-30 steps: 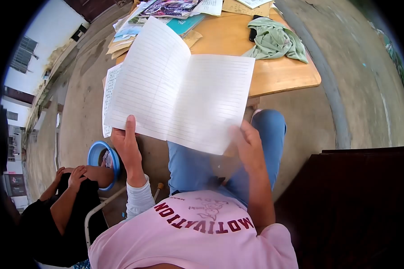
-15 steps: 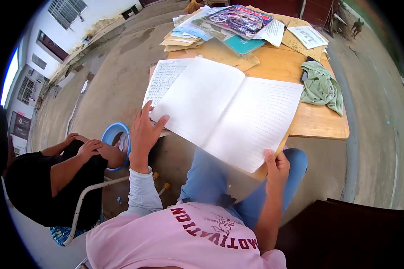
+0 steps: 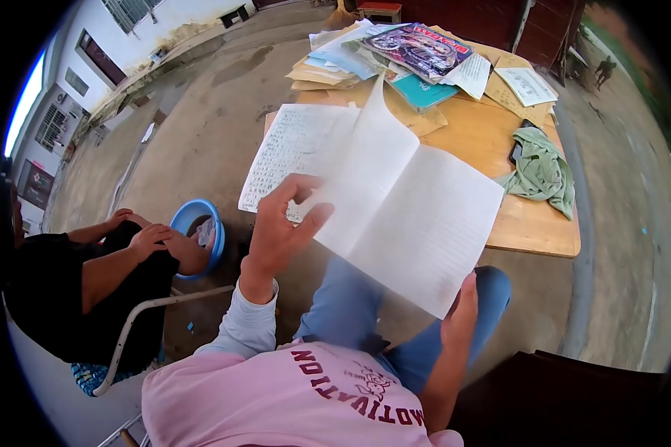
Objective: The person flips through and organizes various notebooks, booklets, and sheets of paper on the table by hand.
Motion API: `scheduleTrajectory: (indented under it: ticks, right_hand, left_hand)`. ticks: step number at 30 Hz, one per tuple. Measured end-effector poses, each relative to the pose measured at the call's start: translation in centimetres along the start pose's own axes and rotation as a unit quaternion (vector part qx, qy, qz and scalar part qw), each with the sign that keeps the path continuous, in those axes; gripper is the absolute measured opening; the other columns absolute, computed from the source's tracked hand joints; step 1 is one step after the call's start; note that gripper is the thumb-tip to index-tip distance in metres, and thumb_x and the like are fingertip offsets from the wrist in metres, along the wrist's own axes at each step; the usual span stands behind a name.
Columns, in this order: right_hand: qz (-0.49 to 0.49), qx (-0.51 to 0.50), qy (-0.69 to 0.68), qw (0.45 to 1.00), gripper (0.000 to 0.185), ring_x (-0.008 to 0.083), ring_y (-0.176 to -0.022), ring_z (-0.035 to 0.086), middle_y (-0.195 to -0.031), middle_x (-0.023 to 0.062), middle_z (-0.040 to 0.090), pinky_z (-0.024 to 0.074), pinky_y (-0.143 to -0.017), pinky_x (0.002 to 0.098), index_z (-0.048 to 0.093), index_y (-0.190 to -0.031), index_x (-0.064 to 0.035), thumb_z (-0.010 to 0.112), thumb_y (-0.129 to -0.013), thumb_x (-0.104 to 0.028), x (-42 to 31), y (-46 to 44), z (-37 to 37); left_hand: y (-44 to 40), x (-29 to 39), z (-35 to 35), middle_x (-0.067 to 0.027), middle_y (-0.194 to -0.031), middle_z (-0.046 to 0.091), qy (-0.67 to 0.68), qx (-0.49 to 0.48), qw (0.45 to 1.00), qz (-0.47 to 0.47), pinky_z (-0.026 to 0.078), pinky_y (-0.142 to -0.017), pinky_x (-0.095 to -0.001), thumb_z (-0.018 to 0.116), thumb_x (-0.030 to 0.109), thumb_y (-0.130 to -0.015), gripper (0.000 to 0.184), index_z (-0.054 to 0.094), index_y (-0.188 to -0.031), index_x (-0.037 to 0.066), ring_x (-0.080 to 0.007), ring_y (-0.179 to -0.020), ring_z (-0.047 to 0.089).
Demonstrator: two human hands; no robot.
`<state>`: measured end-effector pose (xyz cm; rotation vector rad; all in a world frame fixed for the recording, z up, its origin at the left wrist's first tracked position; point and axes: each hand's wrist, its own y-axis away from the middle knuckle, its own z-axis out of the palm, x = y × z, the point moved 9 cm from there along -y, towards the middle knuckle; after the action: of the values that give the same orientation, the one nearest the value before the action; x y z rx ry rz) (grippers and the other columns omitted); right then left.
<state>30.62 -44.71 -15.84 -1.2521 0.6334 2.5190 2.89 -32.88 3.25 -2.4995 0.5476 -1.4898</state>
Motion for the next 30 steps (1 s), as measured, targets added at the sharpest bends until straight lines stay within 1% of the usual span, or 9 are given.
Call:
scheduleTrajectory:
  ticks: [2,3,7,10,12,13,19,28,30]
  right_hand:
    - [-0.02,-0.063,-0.019,0.998,0.057,0.0194,-0.115,0.054,-0.129,0.0102,0.055,0.0421,-0.097,0.0311,0.043,-0.136,-0.0003,0.033,-0.102,-0.045,-0.5,-0.2,0.6]
    - [-0.029,-0.095,-0.028,0.995,0.058,0.0204,-0.116,0.053,-0.13,0.0107,0.055,0.0421,-0.098,0.0324,0.043,-0.137,-0.0008,0.031,-0.102,-0.046,-0.9,-0.2,0.8]
    - [0.065,-0.159,-0.116,0.978,0.055,0.0201,-0.116,0.053,-0.13,0.0101,0.054,0.042,-0.097,0.0326,0.043,-0.136,-0.0005,0.035,-0.101,-0.042,-0.8,0.9,1.7]
    - [0.008,-0.056,0.047,0.997,0.047,0.0162,-0.112,0.052,-0.126,0.007,0.054,0.041,-0.096,0.0294,0.043,-0.134,0.0004,0.046,-0.099,-0.031,-1.2,0.8,1.7]
    - [-0.06,-0.061,0.218,0.972,0.041,0.0144,-0.108,0.052,-0.121,0.0066,0.055,0.0405,-0.095,0.0276,0.045,-0.131,0.0013,0.051,-0.098,-0.022,-2.1,0.9,2.6]
    - [-0.067,-0.053,0.183,0.979,0.039,0.0127,-0.106,0.051,-0.119,0.0065,0.056,0.0395,-0.094,0.0265,0.045,-0.13,0.002,0.055,-0.094,-0.012,-2.1,0.8,2.7]
    - [-0.162,-0.068,0.169,0.97,0.042,0.0136,-0.11,0.05,-0.123,0.008,0.054,0.0396,-0.096,0.0275,0.042,-0.133,0.0017,0.053,-0.095,-0.011,-5.6,0.5,6.3]
    - [-0.124,-0.217,0.114,0.962,0.048,0.0149,-0.111,0.053,-0.126,0.0097,0.053,0.0434,-0.094,0.0286,0.037,-0.137,-0.0004,0.055,-0.094,-0.013,-8.9,-2.0,18.5]
    - [-0.081,-0.257,0.098,0.958,0.048,0.0136,-0.108,0.054,-0.125,0.0083,0.054,0.0458,-0.091,0.0281,0.037,-0.137,-0.0012,0.055,-0.095,-0.014,-6.4,-3.9,21.3]
  left_hand:
    - [1.5,3.3,3.9,-0.0121,-0.112,0.062,0.071,-0.198,0.965,0.157,0.046,-0.088,-0.0352,0.073,0.025,-0.081,0.041,0.059,-0.113,0.003,-0.028,-0.101,0.058]
    - [1.8,3.5,3.8,-0.0141,-0.122,0.057,0.061,-0.219,0.959,0.168,0.042,-0.096,-0.0382,0.072,0.028,-0.083,0.049,0.056,-0.121,0.003,-0.0336,-0.112,0.054]
    - [-0.4,-1.2,-2.9,-0.0188,-0.126,0.054,-0.239,0.081,0.959,0.127,0.041,-0.098,-0.041,0.064,0.026,-0.089,0.044,0.054,-0.125,0.003,-0.0351,-0.116,0.052]
    - [0.2,-9.7,-6.9,-0.0223,-0.116,0.059,-0.42,0.186,0.888,0.032,0.044,-0.094,-0.043,0.062,0.025,-0.09,0.042,0.053,-0.124,0.001,-0.0372,-0.11,0.056]
    - [1.0,-13.9,-8.8,-0.0208,-0.109,0.061,-0.35,0.126,0.924,-0.086,0.047,-0.085,-0.0442,0.061,0.028,-0.09,0.041,0.054,-0.122,0.003,-0.0374,-0.101,0.058]
    - [1.5,-15.4,-9.0,-0.0201,-0.106,0.063,-0.313,0.095,0.934,-0.144,0.048,-0.08,-0.0448,0.061,0.03,-0.089,0.041,0.055,-0.121,0.004,-0.0374,-0.097,0.06]
    - [2.7,-13.0,-8.6,-0.0142,-0.068,0.06,-0.289,0.114,0.944,-0.11,0.044,-0.056,-0.038,0.064,0.025,-0.089,0.034,0.062,-0.112,0.001,-0.0278,-0.06,0.057]
    - [3.4,-12.6,-7.1,-0.0163,-0.066,0.061,-0.211,0.064,0.962,-0.163,0.045,-0.055,-0.0374,0.063,0.02,-0.09,0.034,0.059,-0.119,0.002,-0.0301,-0.056,0.058]
    - [3.6,-12.9,-6.9,-0.0169,-0.076,0.065,-0.222,0.066,0.96,-0.155,0.048,-0.061,-0.0428,0.057,0.024,-0.092,0.035,0.057,-0.122,0.006,-0.0355,-0.067,0.062]
